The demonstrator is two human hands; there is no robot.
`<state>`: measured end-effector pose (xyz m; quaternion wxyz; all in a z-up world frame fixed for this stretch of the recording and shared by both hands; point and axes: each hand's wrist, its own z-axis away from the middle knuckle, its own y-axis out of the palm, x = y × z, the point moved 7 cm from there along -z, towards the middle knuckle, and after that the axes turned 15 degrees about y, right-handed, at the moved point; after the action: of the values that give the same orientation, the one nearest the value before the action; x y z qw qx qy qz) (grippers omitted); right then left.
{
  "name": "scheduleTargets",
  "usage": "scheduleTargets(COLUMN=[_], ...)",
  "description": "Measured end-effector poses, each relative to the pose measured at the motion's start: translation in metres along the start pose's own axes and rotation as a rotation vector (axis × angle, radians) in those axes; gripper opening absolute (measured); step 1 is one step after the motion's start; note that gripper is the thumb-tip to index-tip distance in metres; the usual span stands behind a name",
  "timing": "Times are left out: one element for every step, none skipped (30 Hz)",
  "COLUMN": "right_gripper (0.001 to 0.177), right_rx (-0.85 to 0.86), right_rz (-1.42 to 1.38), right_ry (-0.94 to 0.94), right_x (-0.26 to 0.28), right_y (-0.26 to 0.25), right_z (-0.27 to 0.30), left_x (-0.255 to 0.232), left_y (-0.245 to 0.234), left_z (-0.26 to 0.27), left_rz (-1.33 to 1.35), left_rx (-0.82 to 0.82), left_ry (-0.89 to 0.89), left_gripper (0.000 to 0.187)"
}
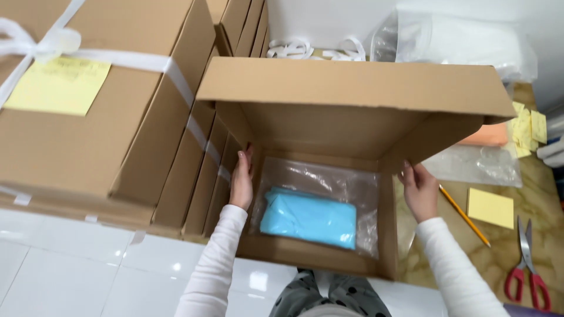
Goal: The person writes a note on a sticky pad, places a blue item inside a box, closes the lid, and ties a white ribbon around the box.
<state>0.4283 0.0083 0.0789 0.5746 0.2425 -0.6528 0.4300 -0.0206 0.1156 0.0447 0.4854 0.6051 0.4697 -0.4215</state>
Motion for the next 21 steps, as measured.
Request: scheduleTargets(right_gripper=[0.026,0.025,0.023,0.023,0.022,0.021,0.021,0.021,0.022,0.022,0.026,0.029,0.029,0.032,0.036,0.036,0.037,0.039,0.039,0.043,0.048], right_rx=[0.003,0.041,0.081,0.087,0.116,0.144,0.147,0.152,0.154,0.154,0.179,0.204,0.200,0.206,0.208,0.203,0.200,0.195,0.192,0.243,0.293], right_rz=[0.000,-0.006,-0.013,-0.014,-0.019,-0.025,-0.025,0.054,0.136,0.139,0.219,0.299,0.299,0.130,-0.042,-0.045,-0.243,-0.442,-0.445,-0.493,-0.539], right_ry=[0.000,0.014,0.029,0.029,0.005,-0.020,-0.022,-0.085,-0.146,-0.147,-0.204,-0.261,-0.259,-0.061,0.130,0.126,0.318,0.509,0.504,0.500,0.494], right_x=[-0.006,-0.013,-0.020,-0.024,-0.024,-0.024,-0.032,-0.037,-0.042,-0.069,-0.092,-0.115,-0.114,-0.123,-0.131,-0.110,-0.102,-0.093,-0.089,-0.084,-0.078], right_y=[-0.003,-0.004,-0.004,-0.007,-0.009,-0.011,-0.020,-0.026,-0.036,-0.051,-0.061,-0.070,-0.074,-0.081,-0.085,-0.083,-0.083,-0.080,-0.080,-0.075,-0.072], right_z=[-0.004,-0.007,-0.010,-0.006,-0.004,-0.003,0.000,0.004,0.009,0.008,0.008,0.007,0.023,0.034,0.044,0.068,0.091,0.117,0.129,0.141,0.153], left_x=[0.003,0.010,0.017,0.022,0.028,0.034,0.050,0.067,0.086,0.081,0.074,0.066,0.073,0.078,0.082,0.081,0.086,0.091,0.091,0.094,0.098], left_y=[-0.005,-0.009,-0.015,-0.023,-0.028,-0.034,-0.044,-0.055,-0.064,-0.063,-0.064,-0.064,-0.066,-0.064,-0.062,-0.063,-0.064,-0.065,-0.065,-0.067,-0.069], left_z=[0.005,0.012,0.021,0.028,0.032,0.036,0.039,0.043,0.048,0.064,0.077,0.089,0.102,0.114,0.122,0.131,0.144,0.157,0.168,0.180,0.193], left_rz=[-0.001,0.039,0.077,0.074,0.146,0.218,0.219,0.264,0.312,0.314,0.315,0.316,0.315,0.421,0.528,0.529,0.604,0.679,0.680,0.664,0.649], left_rx=[-0.003,-0.011,-0.023,-0.028,-0.037,-0.045,-0.048,-0.091,-0.133,-0.134,-0.123,-0.112,-0.108,-0.082,-0.053,-0.046,-0.112,-0.178,-0.172,-0.219,-0.266], left_ry=[0.000,-0.065,-0.131,-0.131,-0.147,-0.163,-0.161,-0.180,-0.202,-0.203,-0.180,-0.157,-0.159,-0.148,-0.131,-0.128,-0.210,-0.294,-0.291,-0.342,-0.394], left_gripper=[0.087,0.093,0.099,0.099,0.100,0.102,0.102,0.092,0.082,0.082,0.074,0.066,0.066,0.061,0.055,0.055,0.052,0.048,0.048,0.044,0.041])
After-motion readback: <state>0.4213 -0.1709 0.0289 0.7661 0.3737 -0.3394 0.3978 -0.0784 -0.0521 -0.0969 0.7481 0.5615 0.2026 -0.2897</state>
